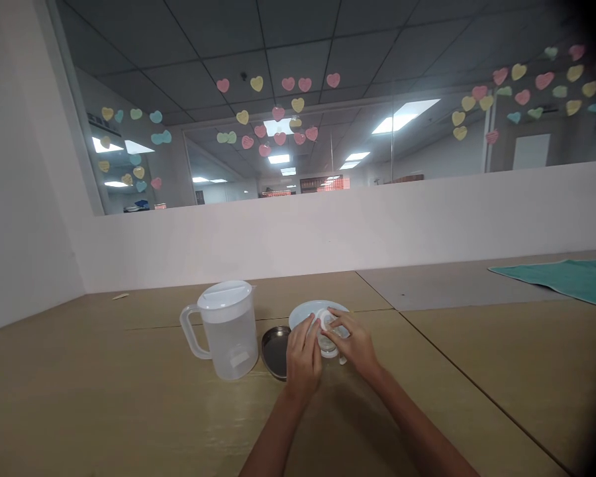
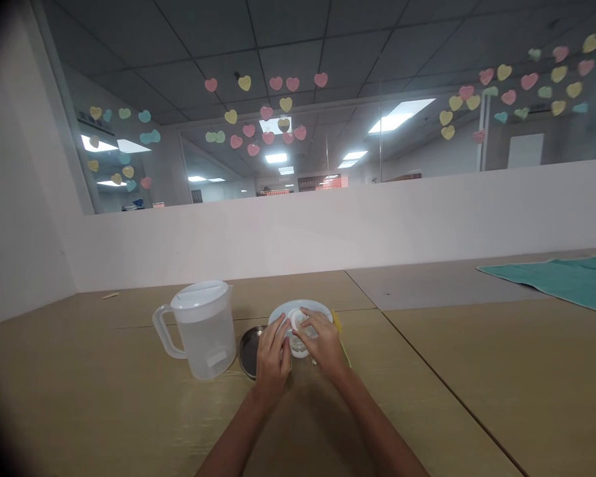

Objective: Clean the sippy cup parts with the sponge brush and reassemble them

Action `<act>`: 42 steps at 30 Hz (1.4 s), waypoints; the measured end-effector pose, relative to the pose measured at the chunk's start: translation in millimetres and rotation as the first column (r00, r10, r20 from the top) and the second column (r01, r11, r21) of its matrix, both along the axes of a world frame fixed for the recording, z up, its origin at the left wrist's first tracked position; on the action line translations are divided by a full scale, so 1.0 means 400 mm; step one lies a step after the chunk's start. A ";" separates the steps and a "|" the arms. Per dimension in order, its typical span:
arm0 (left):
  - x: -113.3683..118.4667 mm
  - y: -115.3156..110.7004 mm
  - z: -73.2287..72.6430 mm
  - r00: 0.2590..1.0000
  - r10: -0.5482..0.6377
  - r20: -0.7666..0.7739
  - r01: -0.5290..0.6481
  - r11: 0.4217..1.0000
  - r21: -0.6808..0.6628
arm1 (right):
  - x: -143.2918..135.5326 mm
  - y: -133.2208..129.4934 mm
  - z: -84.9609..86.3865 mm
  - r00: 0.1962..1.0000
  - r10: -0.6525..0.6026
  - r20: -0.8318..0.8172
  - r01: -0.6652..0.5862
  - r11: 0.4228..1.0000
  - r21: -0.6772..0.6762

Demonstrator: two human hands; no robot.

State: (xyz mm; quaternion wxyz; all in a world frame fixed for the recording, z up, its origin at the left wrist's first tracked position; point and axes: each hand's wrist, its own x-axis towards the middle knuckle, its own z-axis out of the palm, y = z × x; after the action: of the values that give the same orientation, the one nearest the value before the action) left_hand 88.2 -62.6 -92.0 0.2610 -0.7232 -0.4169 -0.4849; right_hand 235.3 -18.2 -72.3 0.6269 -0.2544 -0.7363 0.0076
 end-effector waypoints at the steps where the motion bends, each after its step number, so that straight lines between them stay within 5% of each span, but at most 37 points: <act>1: -0.001 0.002 0.000 0.999 0.010 -0.049 -0.009 1.000 0.019 | -0.002 -0.006 0.002 1.000 0.004 0.007 -0.004 0.999 0.036; 6: -0.008 0.003 -0.005 0.993 0.055 -0.107 -0.046 0.995 0.084 | -0.008 -0.035 0.010 0.999 0.022 0.025 -0.025 0.994 0.107; 18: -0.017 0.002 -0.012 0.997 -0.026 0.072 0.023 0.999 0.047 | -0.009 -0.034 -0.019 0.992 0.125 0.033 -0.123 0.991 -0.057; 25: -0.048 0.022 0.018 0.908 0.180 0.379 -0.133 0.980 -0.146 | 0.040 0.003 0.015 0.939 -0.158 -0.307 0.050 0.942 -0.332; 34: -0.065 0.070 -0.033 0.904 0.243 0.351 -0.106 0.924 -0.367 | 0.039 0.123 -0.095 0.989 -0.149 -0.016 0.129 0.904 -0.408; 42: -0.057 0.068 -0.035 0.962 0.222 0.161 -0.137 0.897 -0.420 | 0.039 0.131 -0.112 0.988 -0.091 0.124 0.135 0.901 -0.412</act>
State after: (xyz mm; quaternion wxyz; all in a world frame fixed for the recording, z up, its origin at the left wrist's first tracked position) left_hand 65.2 -35.5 -105.8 0.1052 -0.6659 -0.5980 -0.4335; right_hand 250.8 34.3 -117.3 0.5187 -0.4255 -0.7324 0.1160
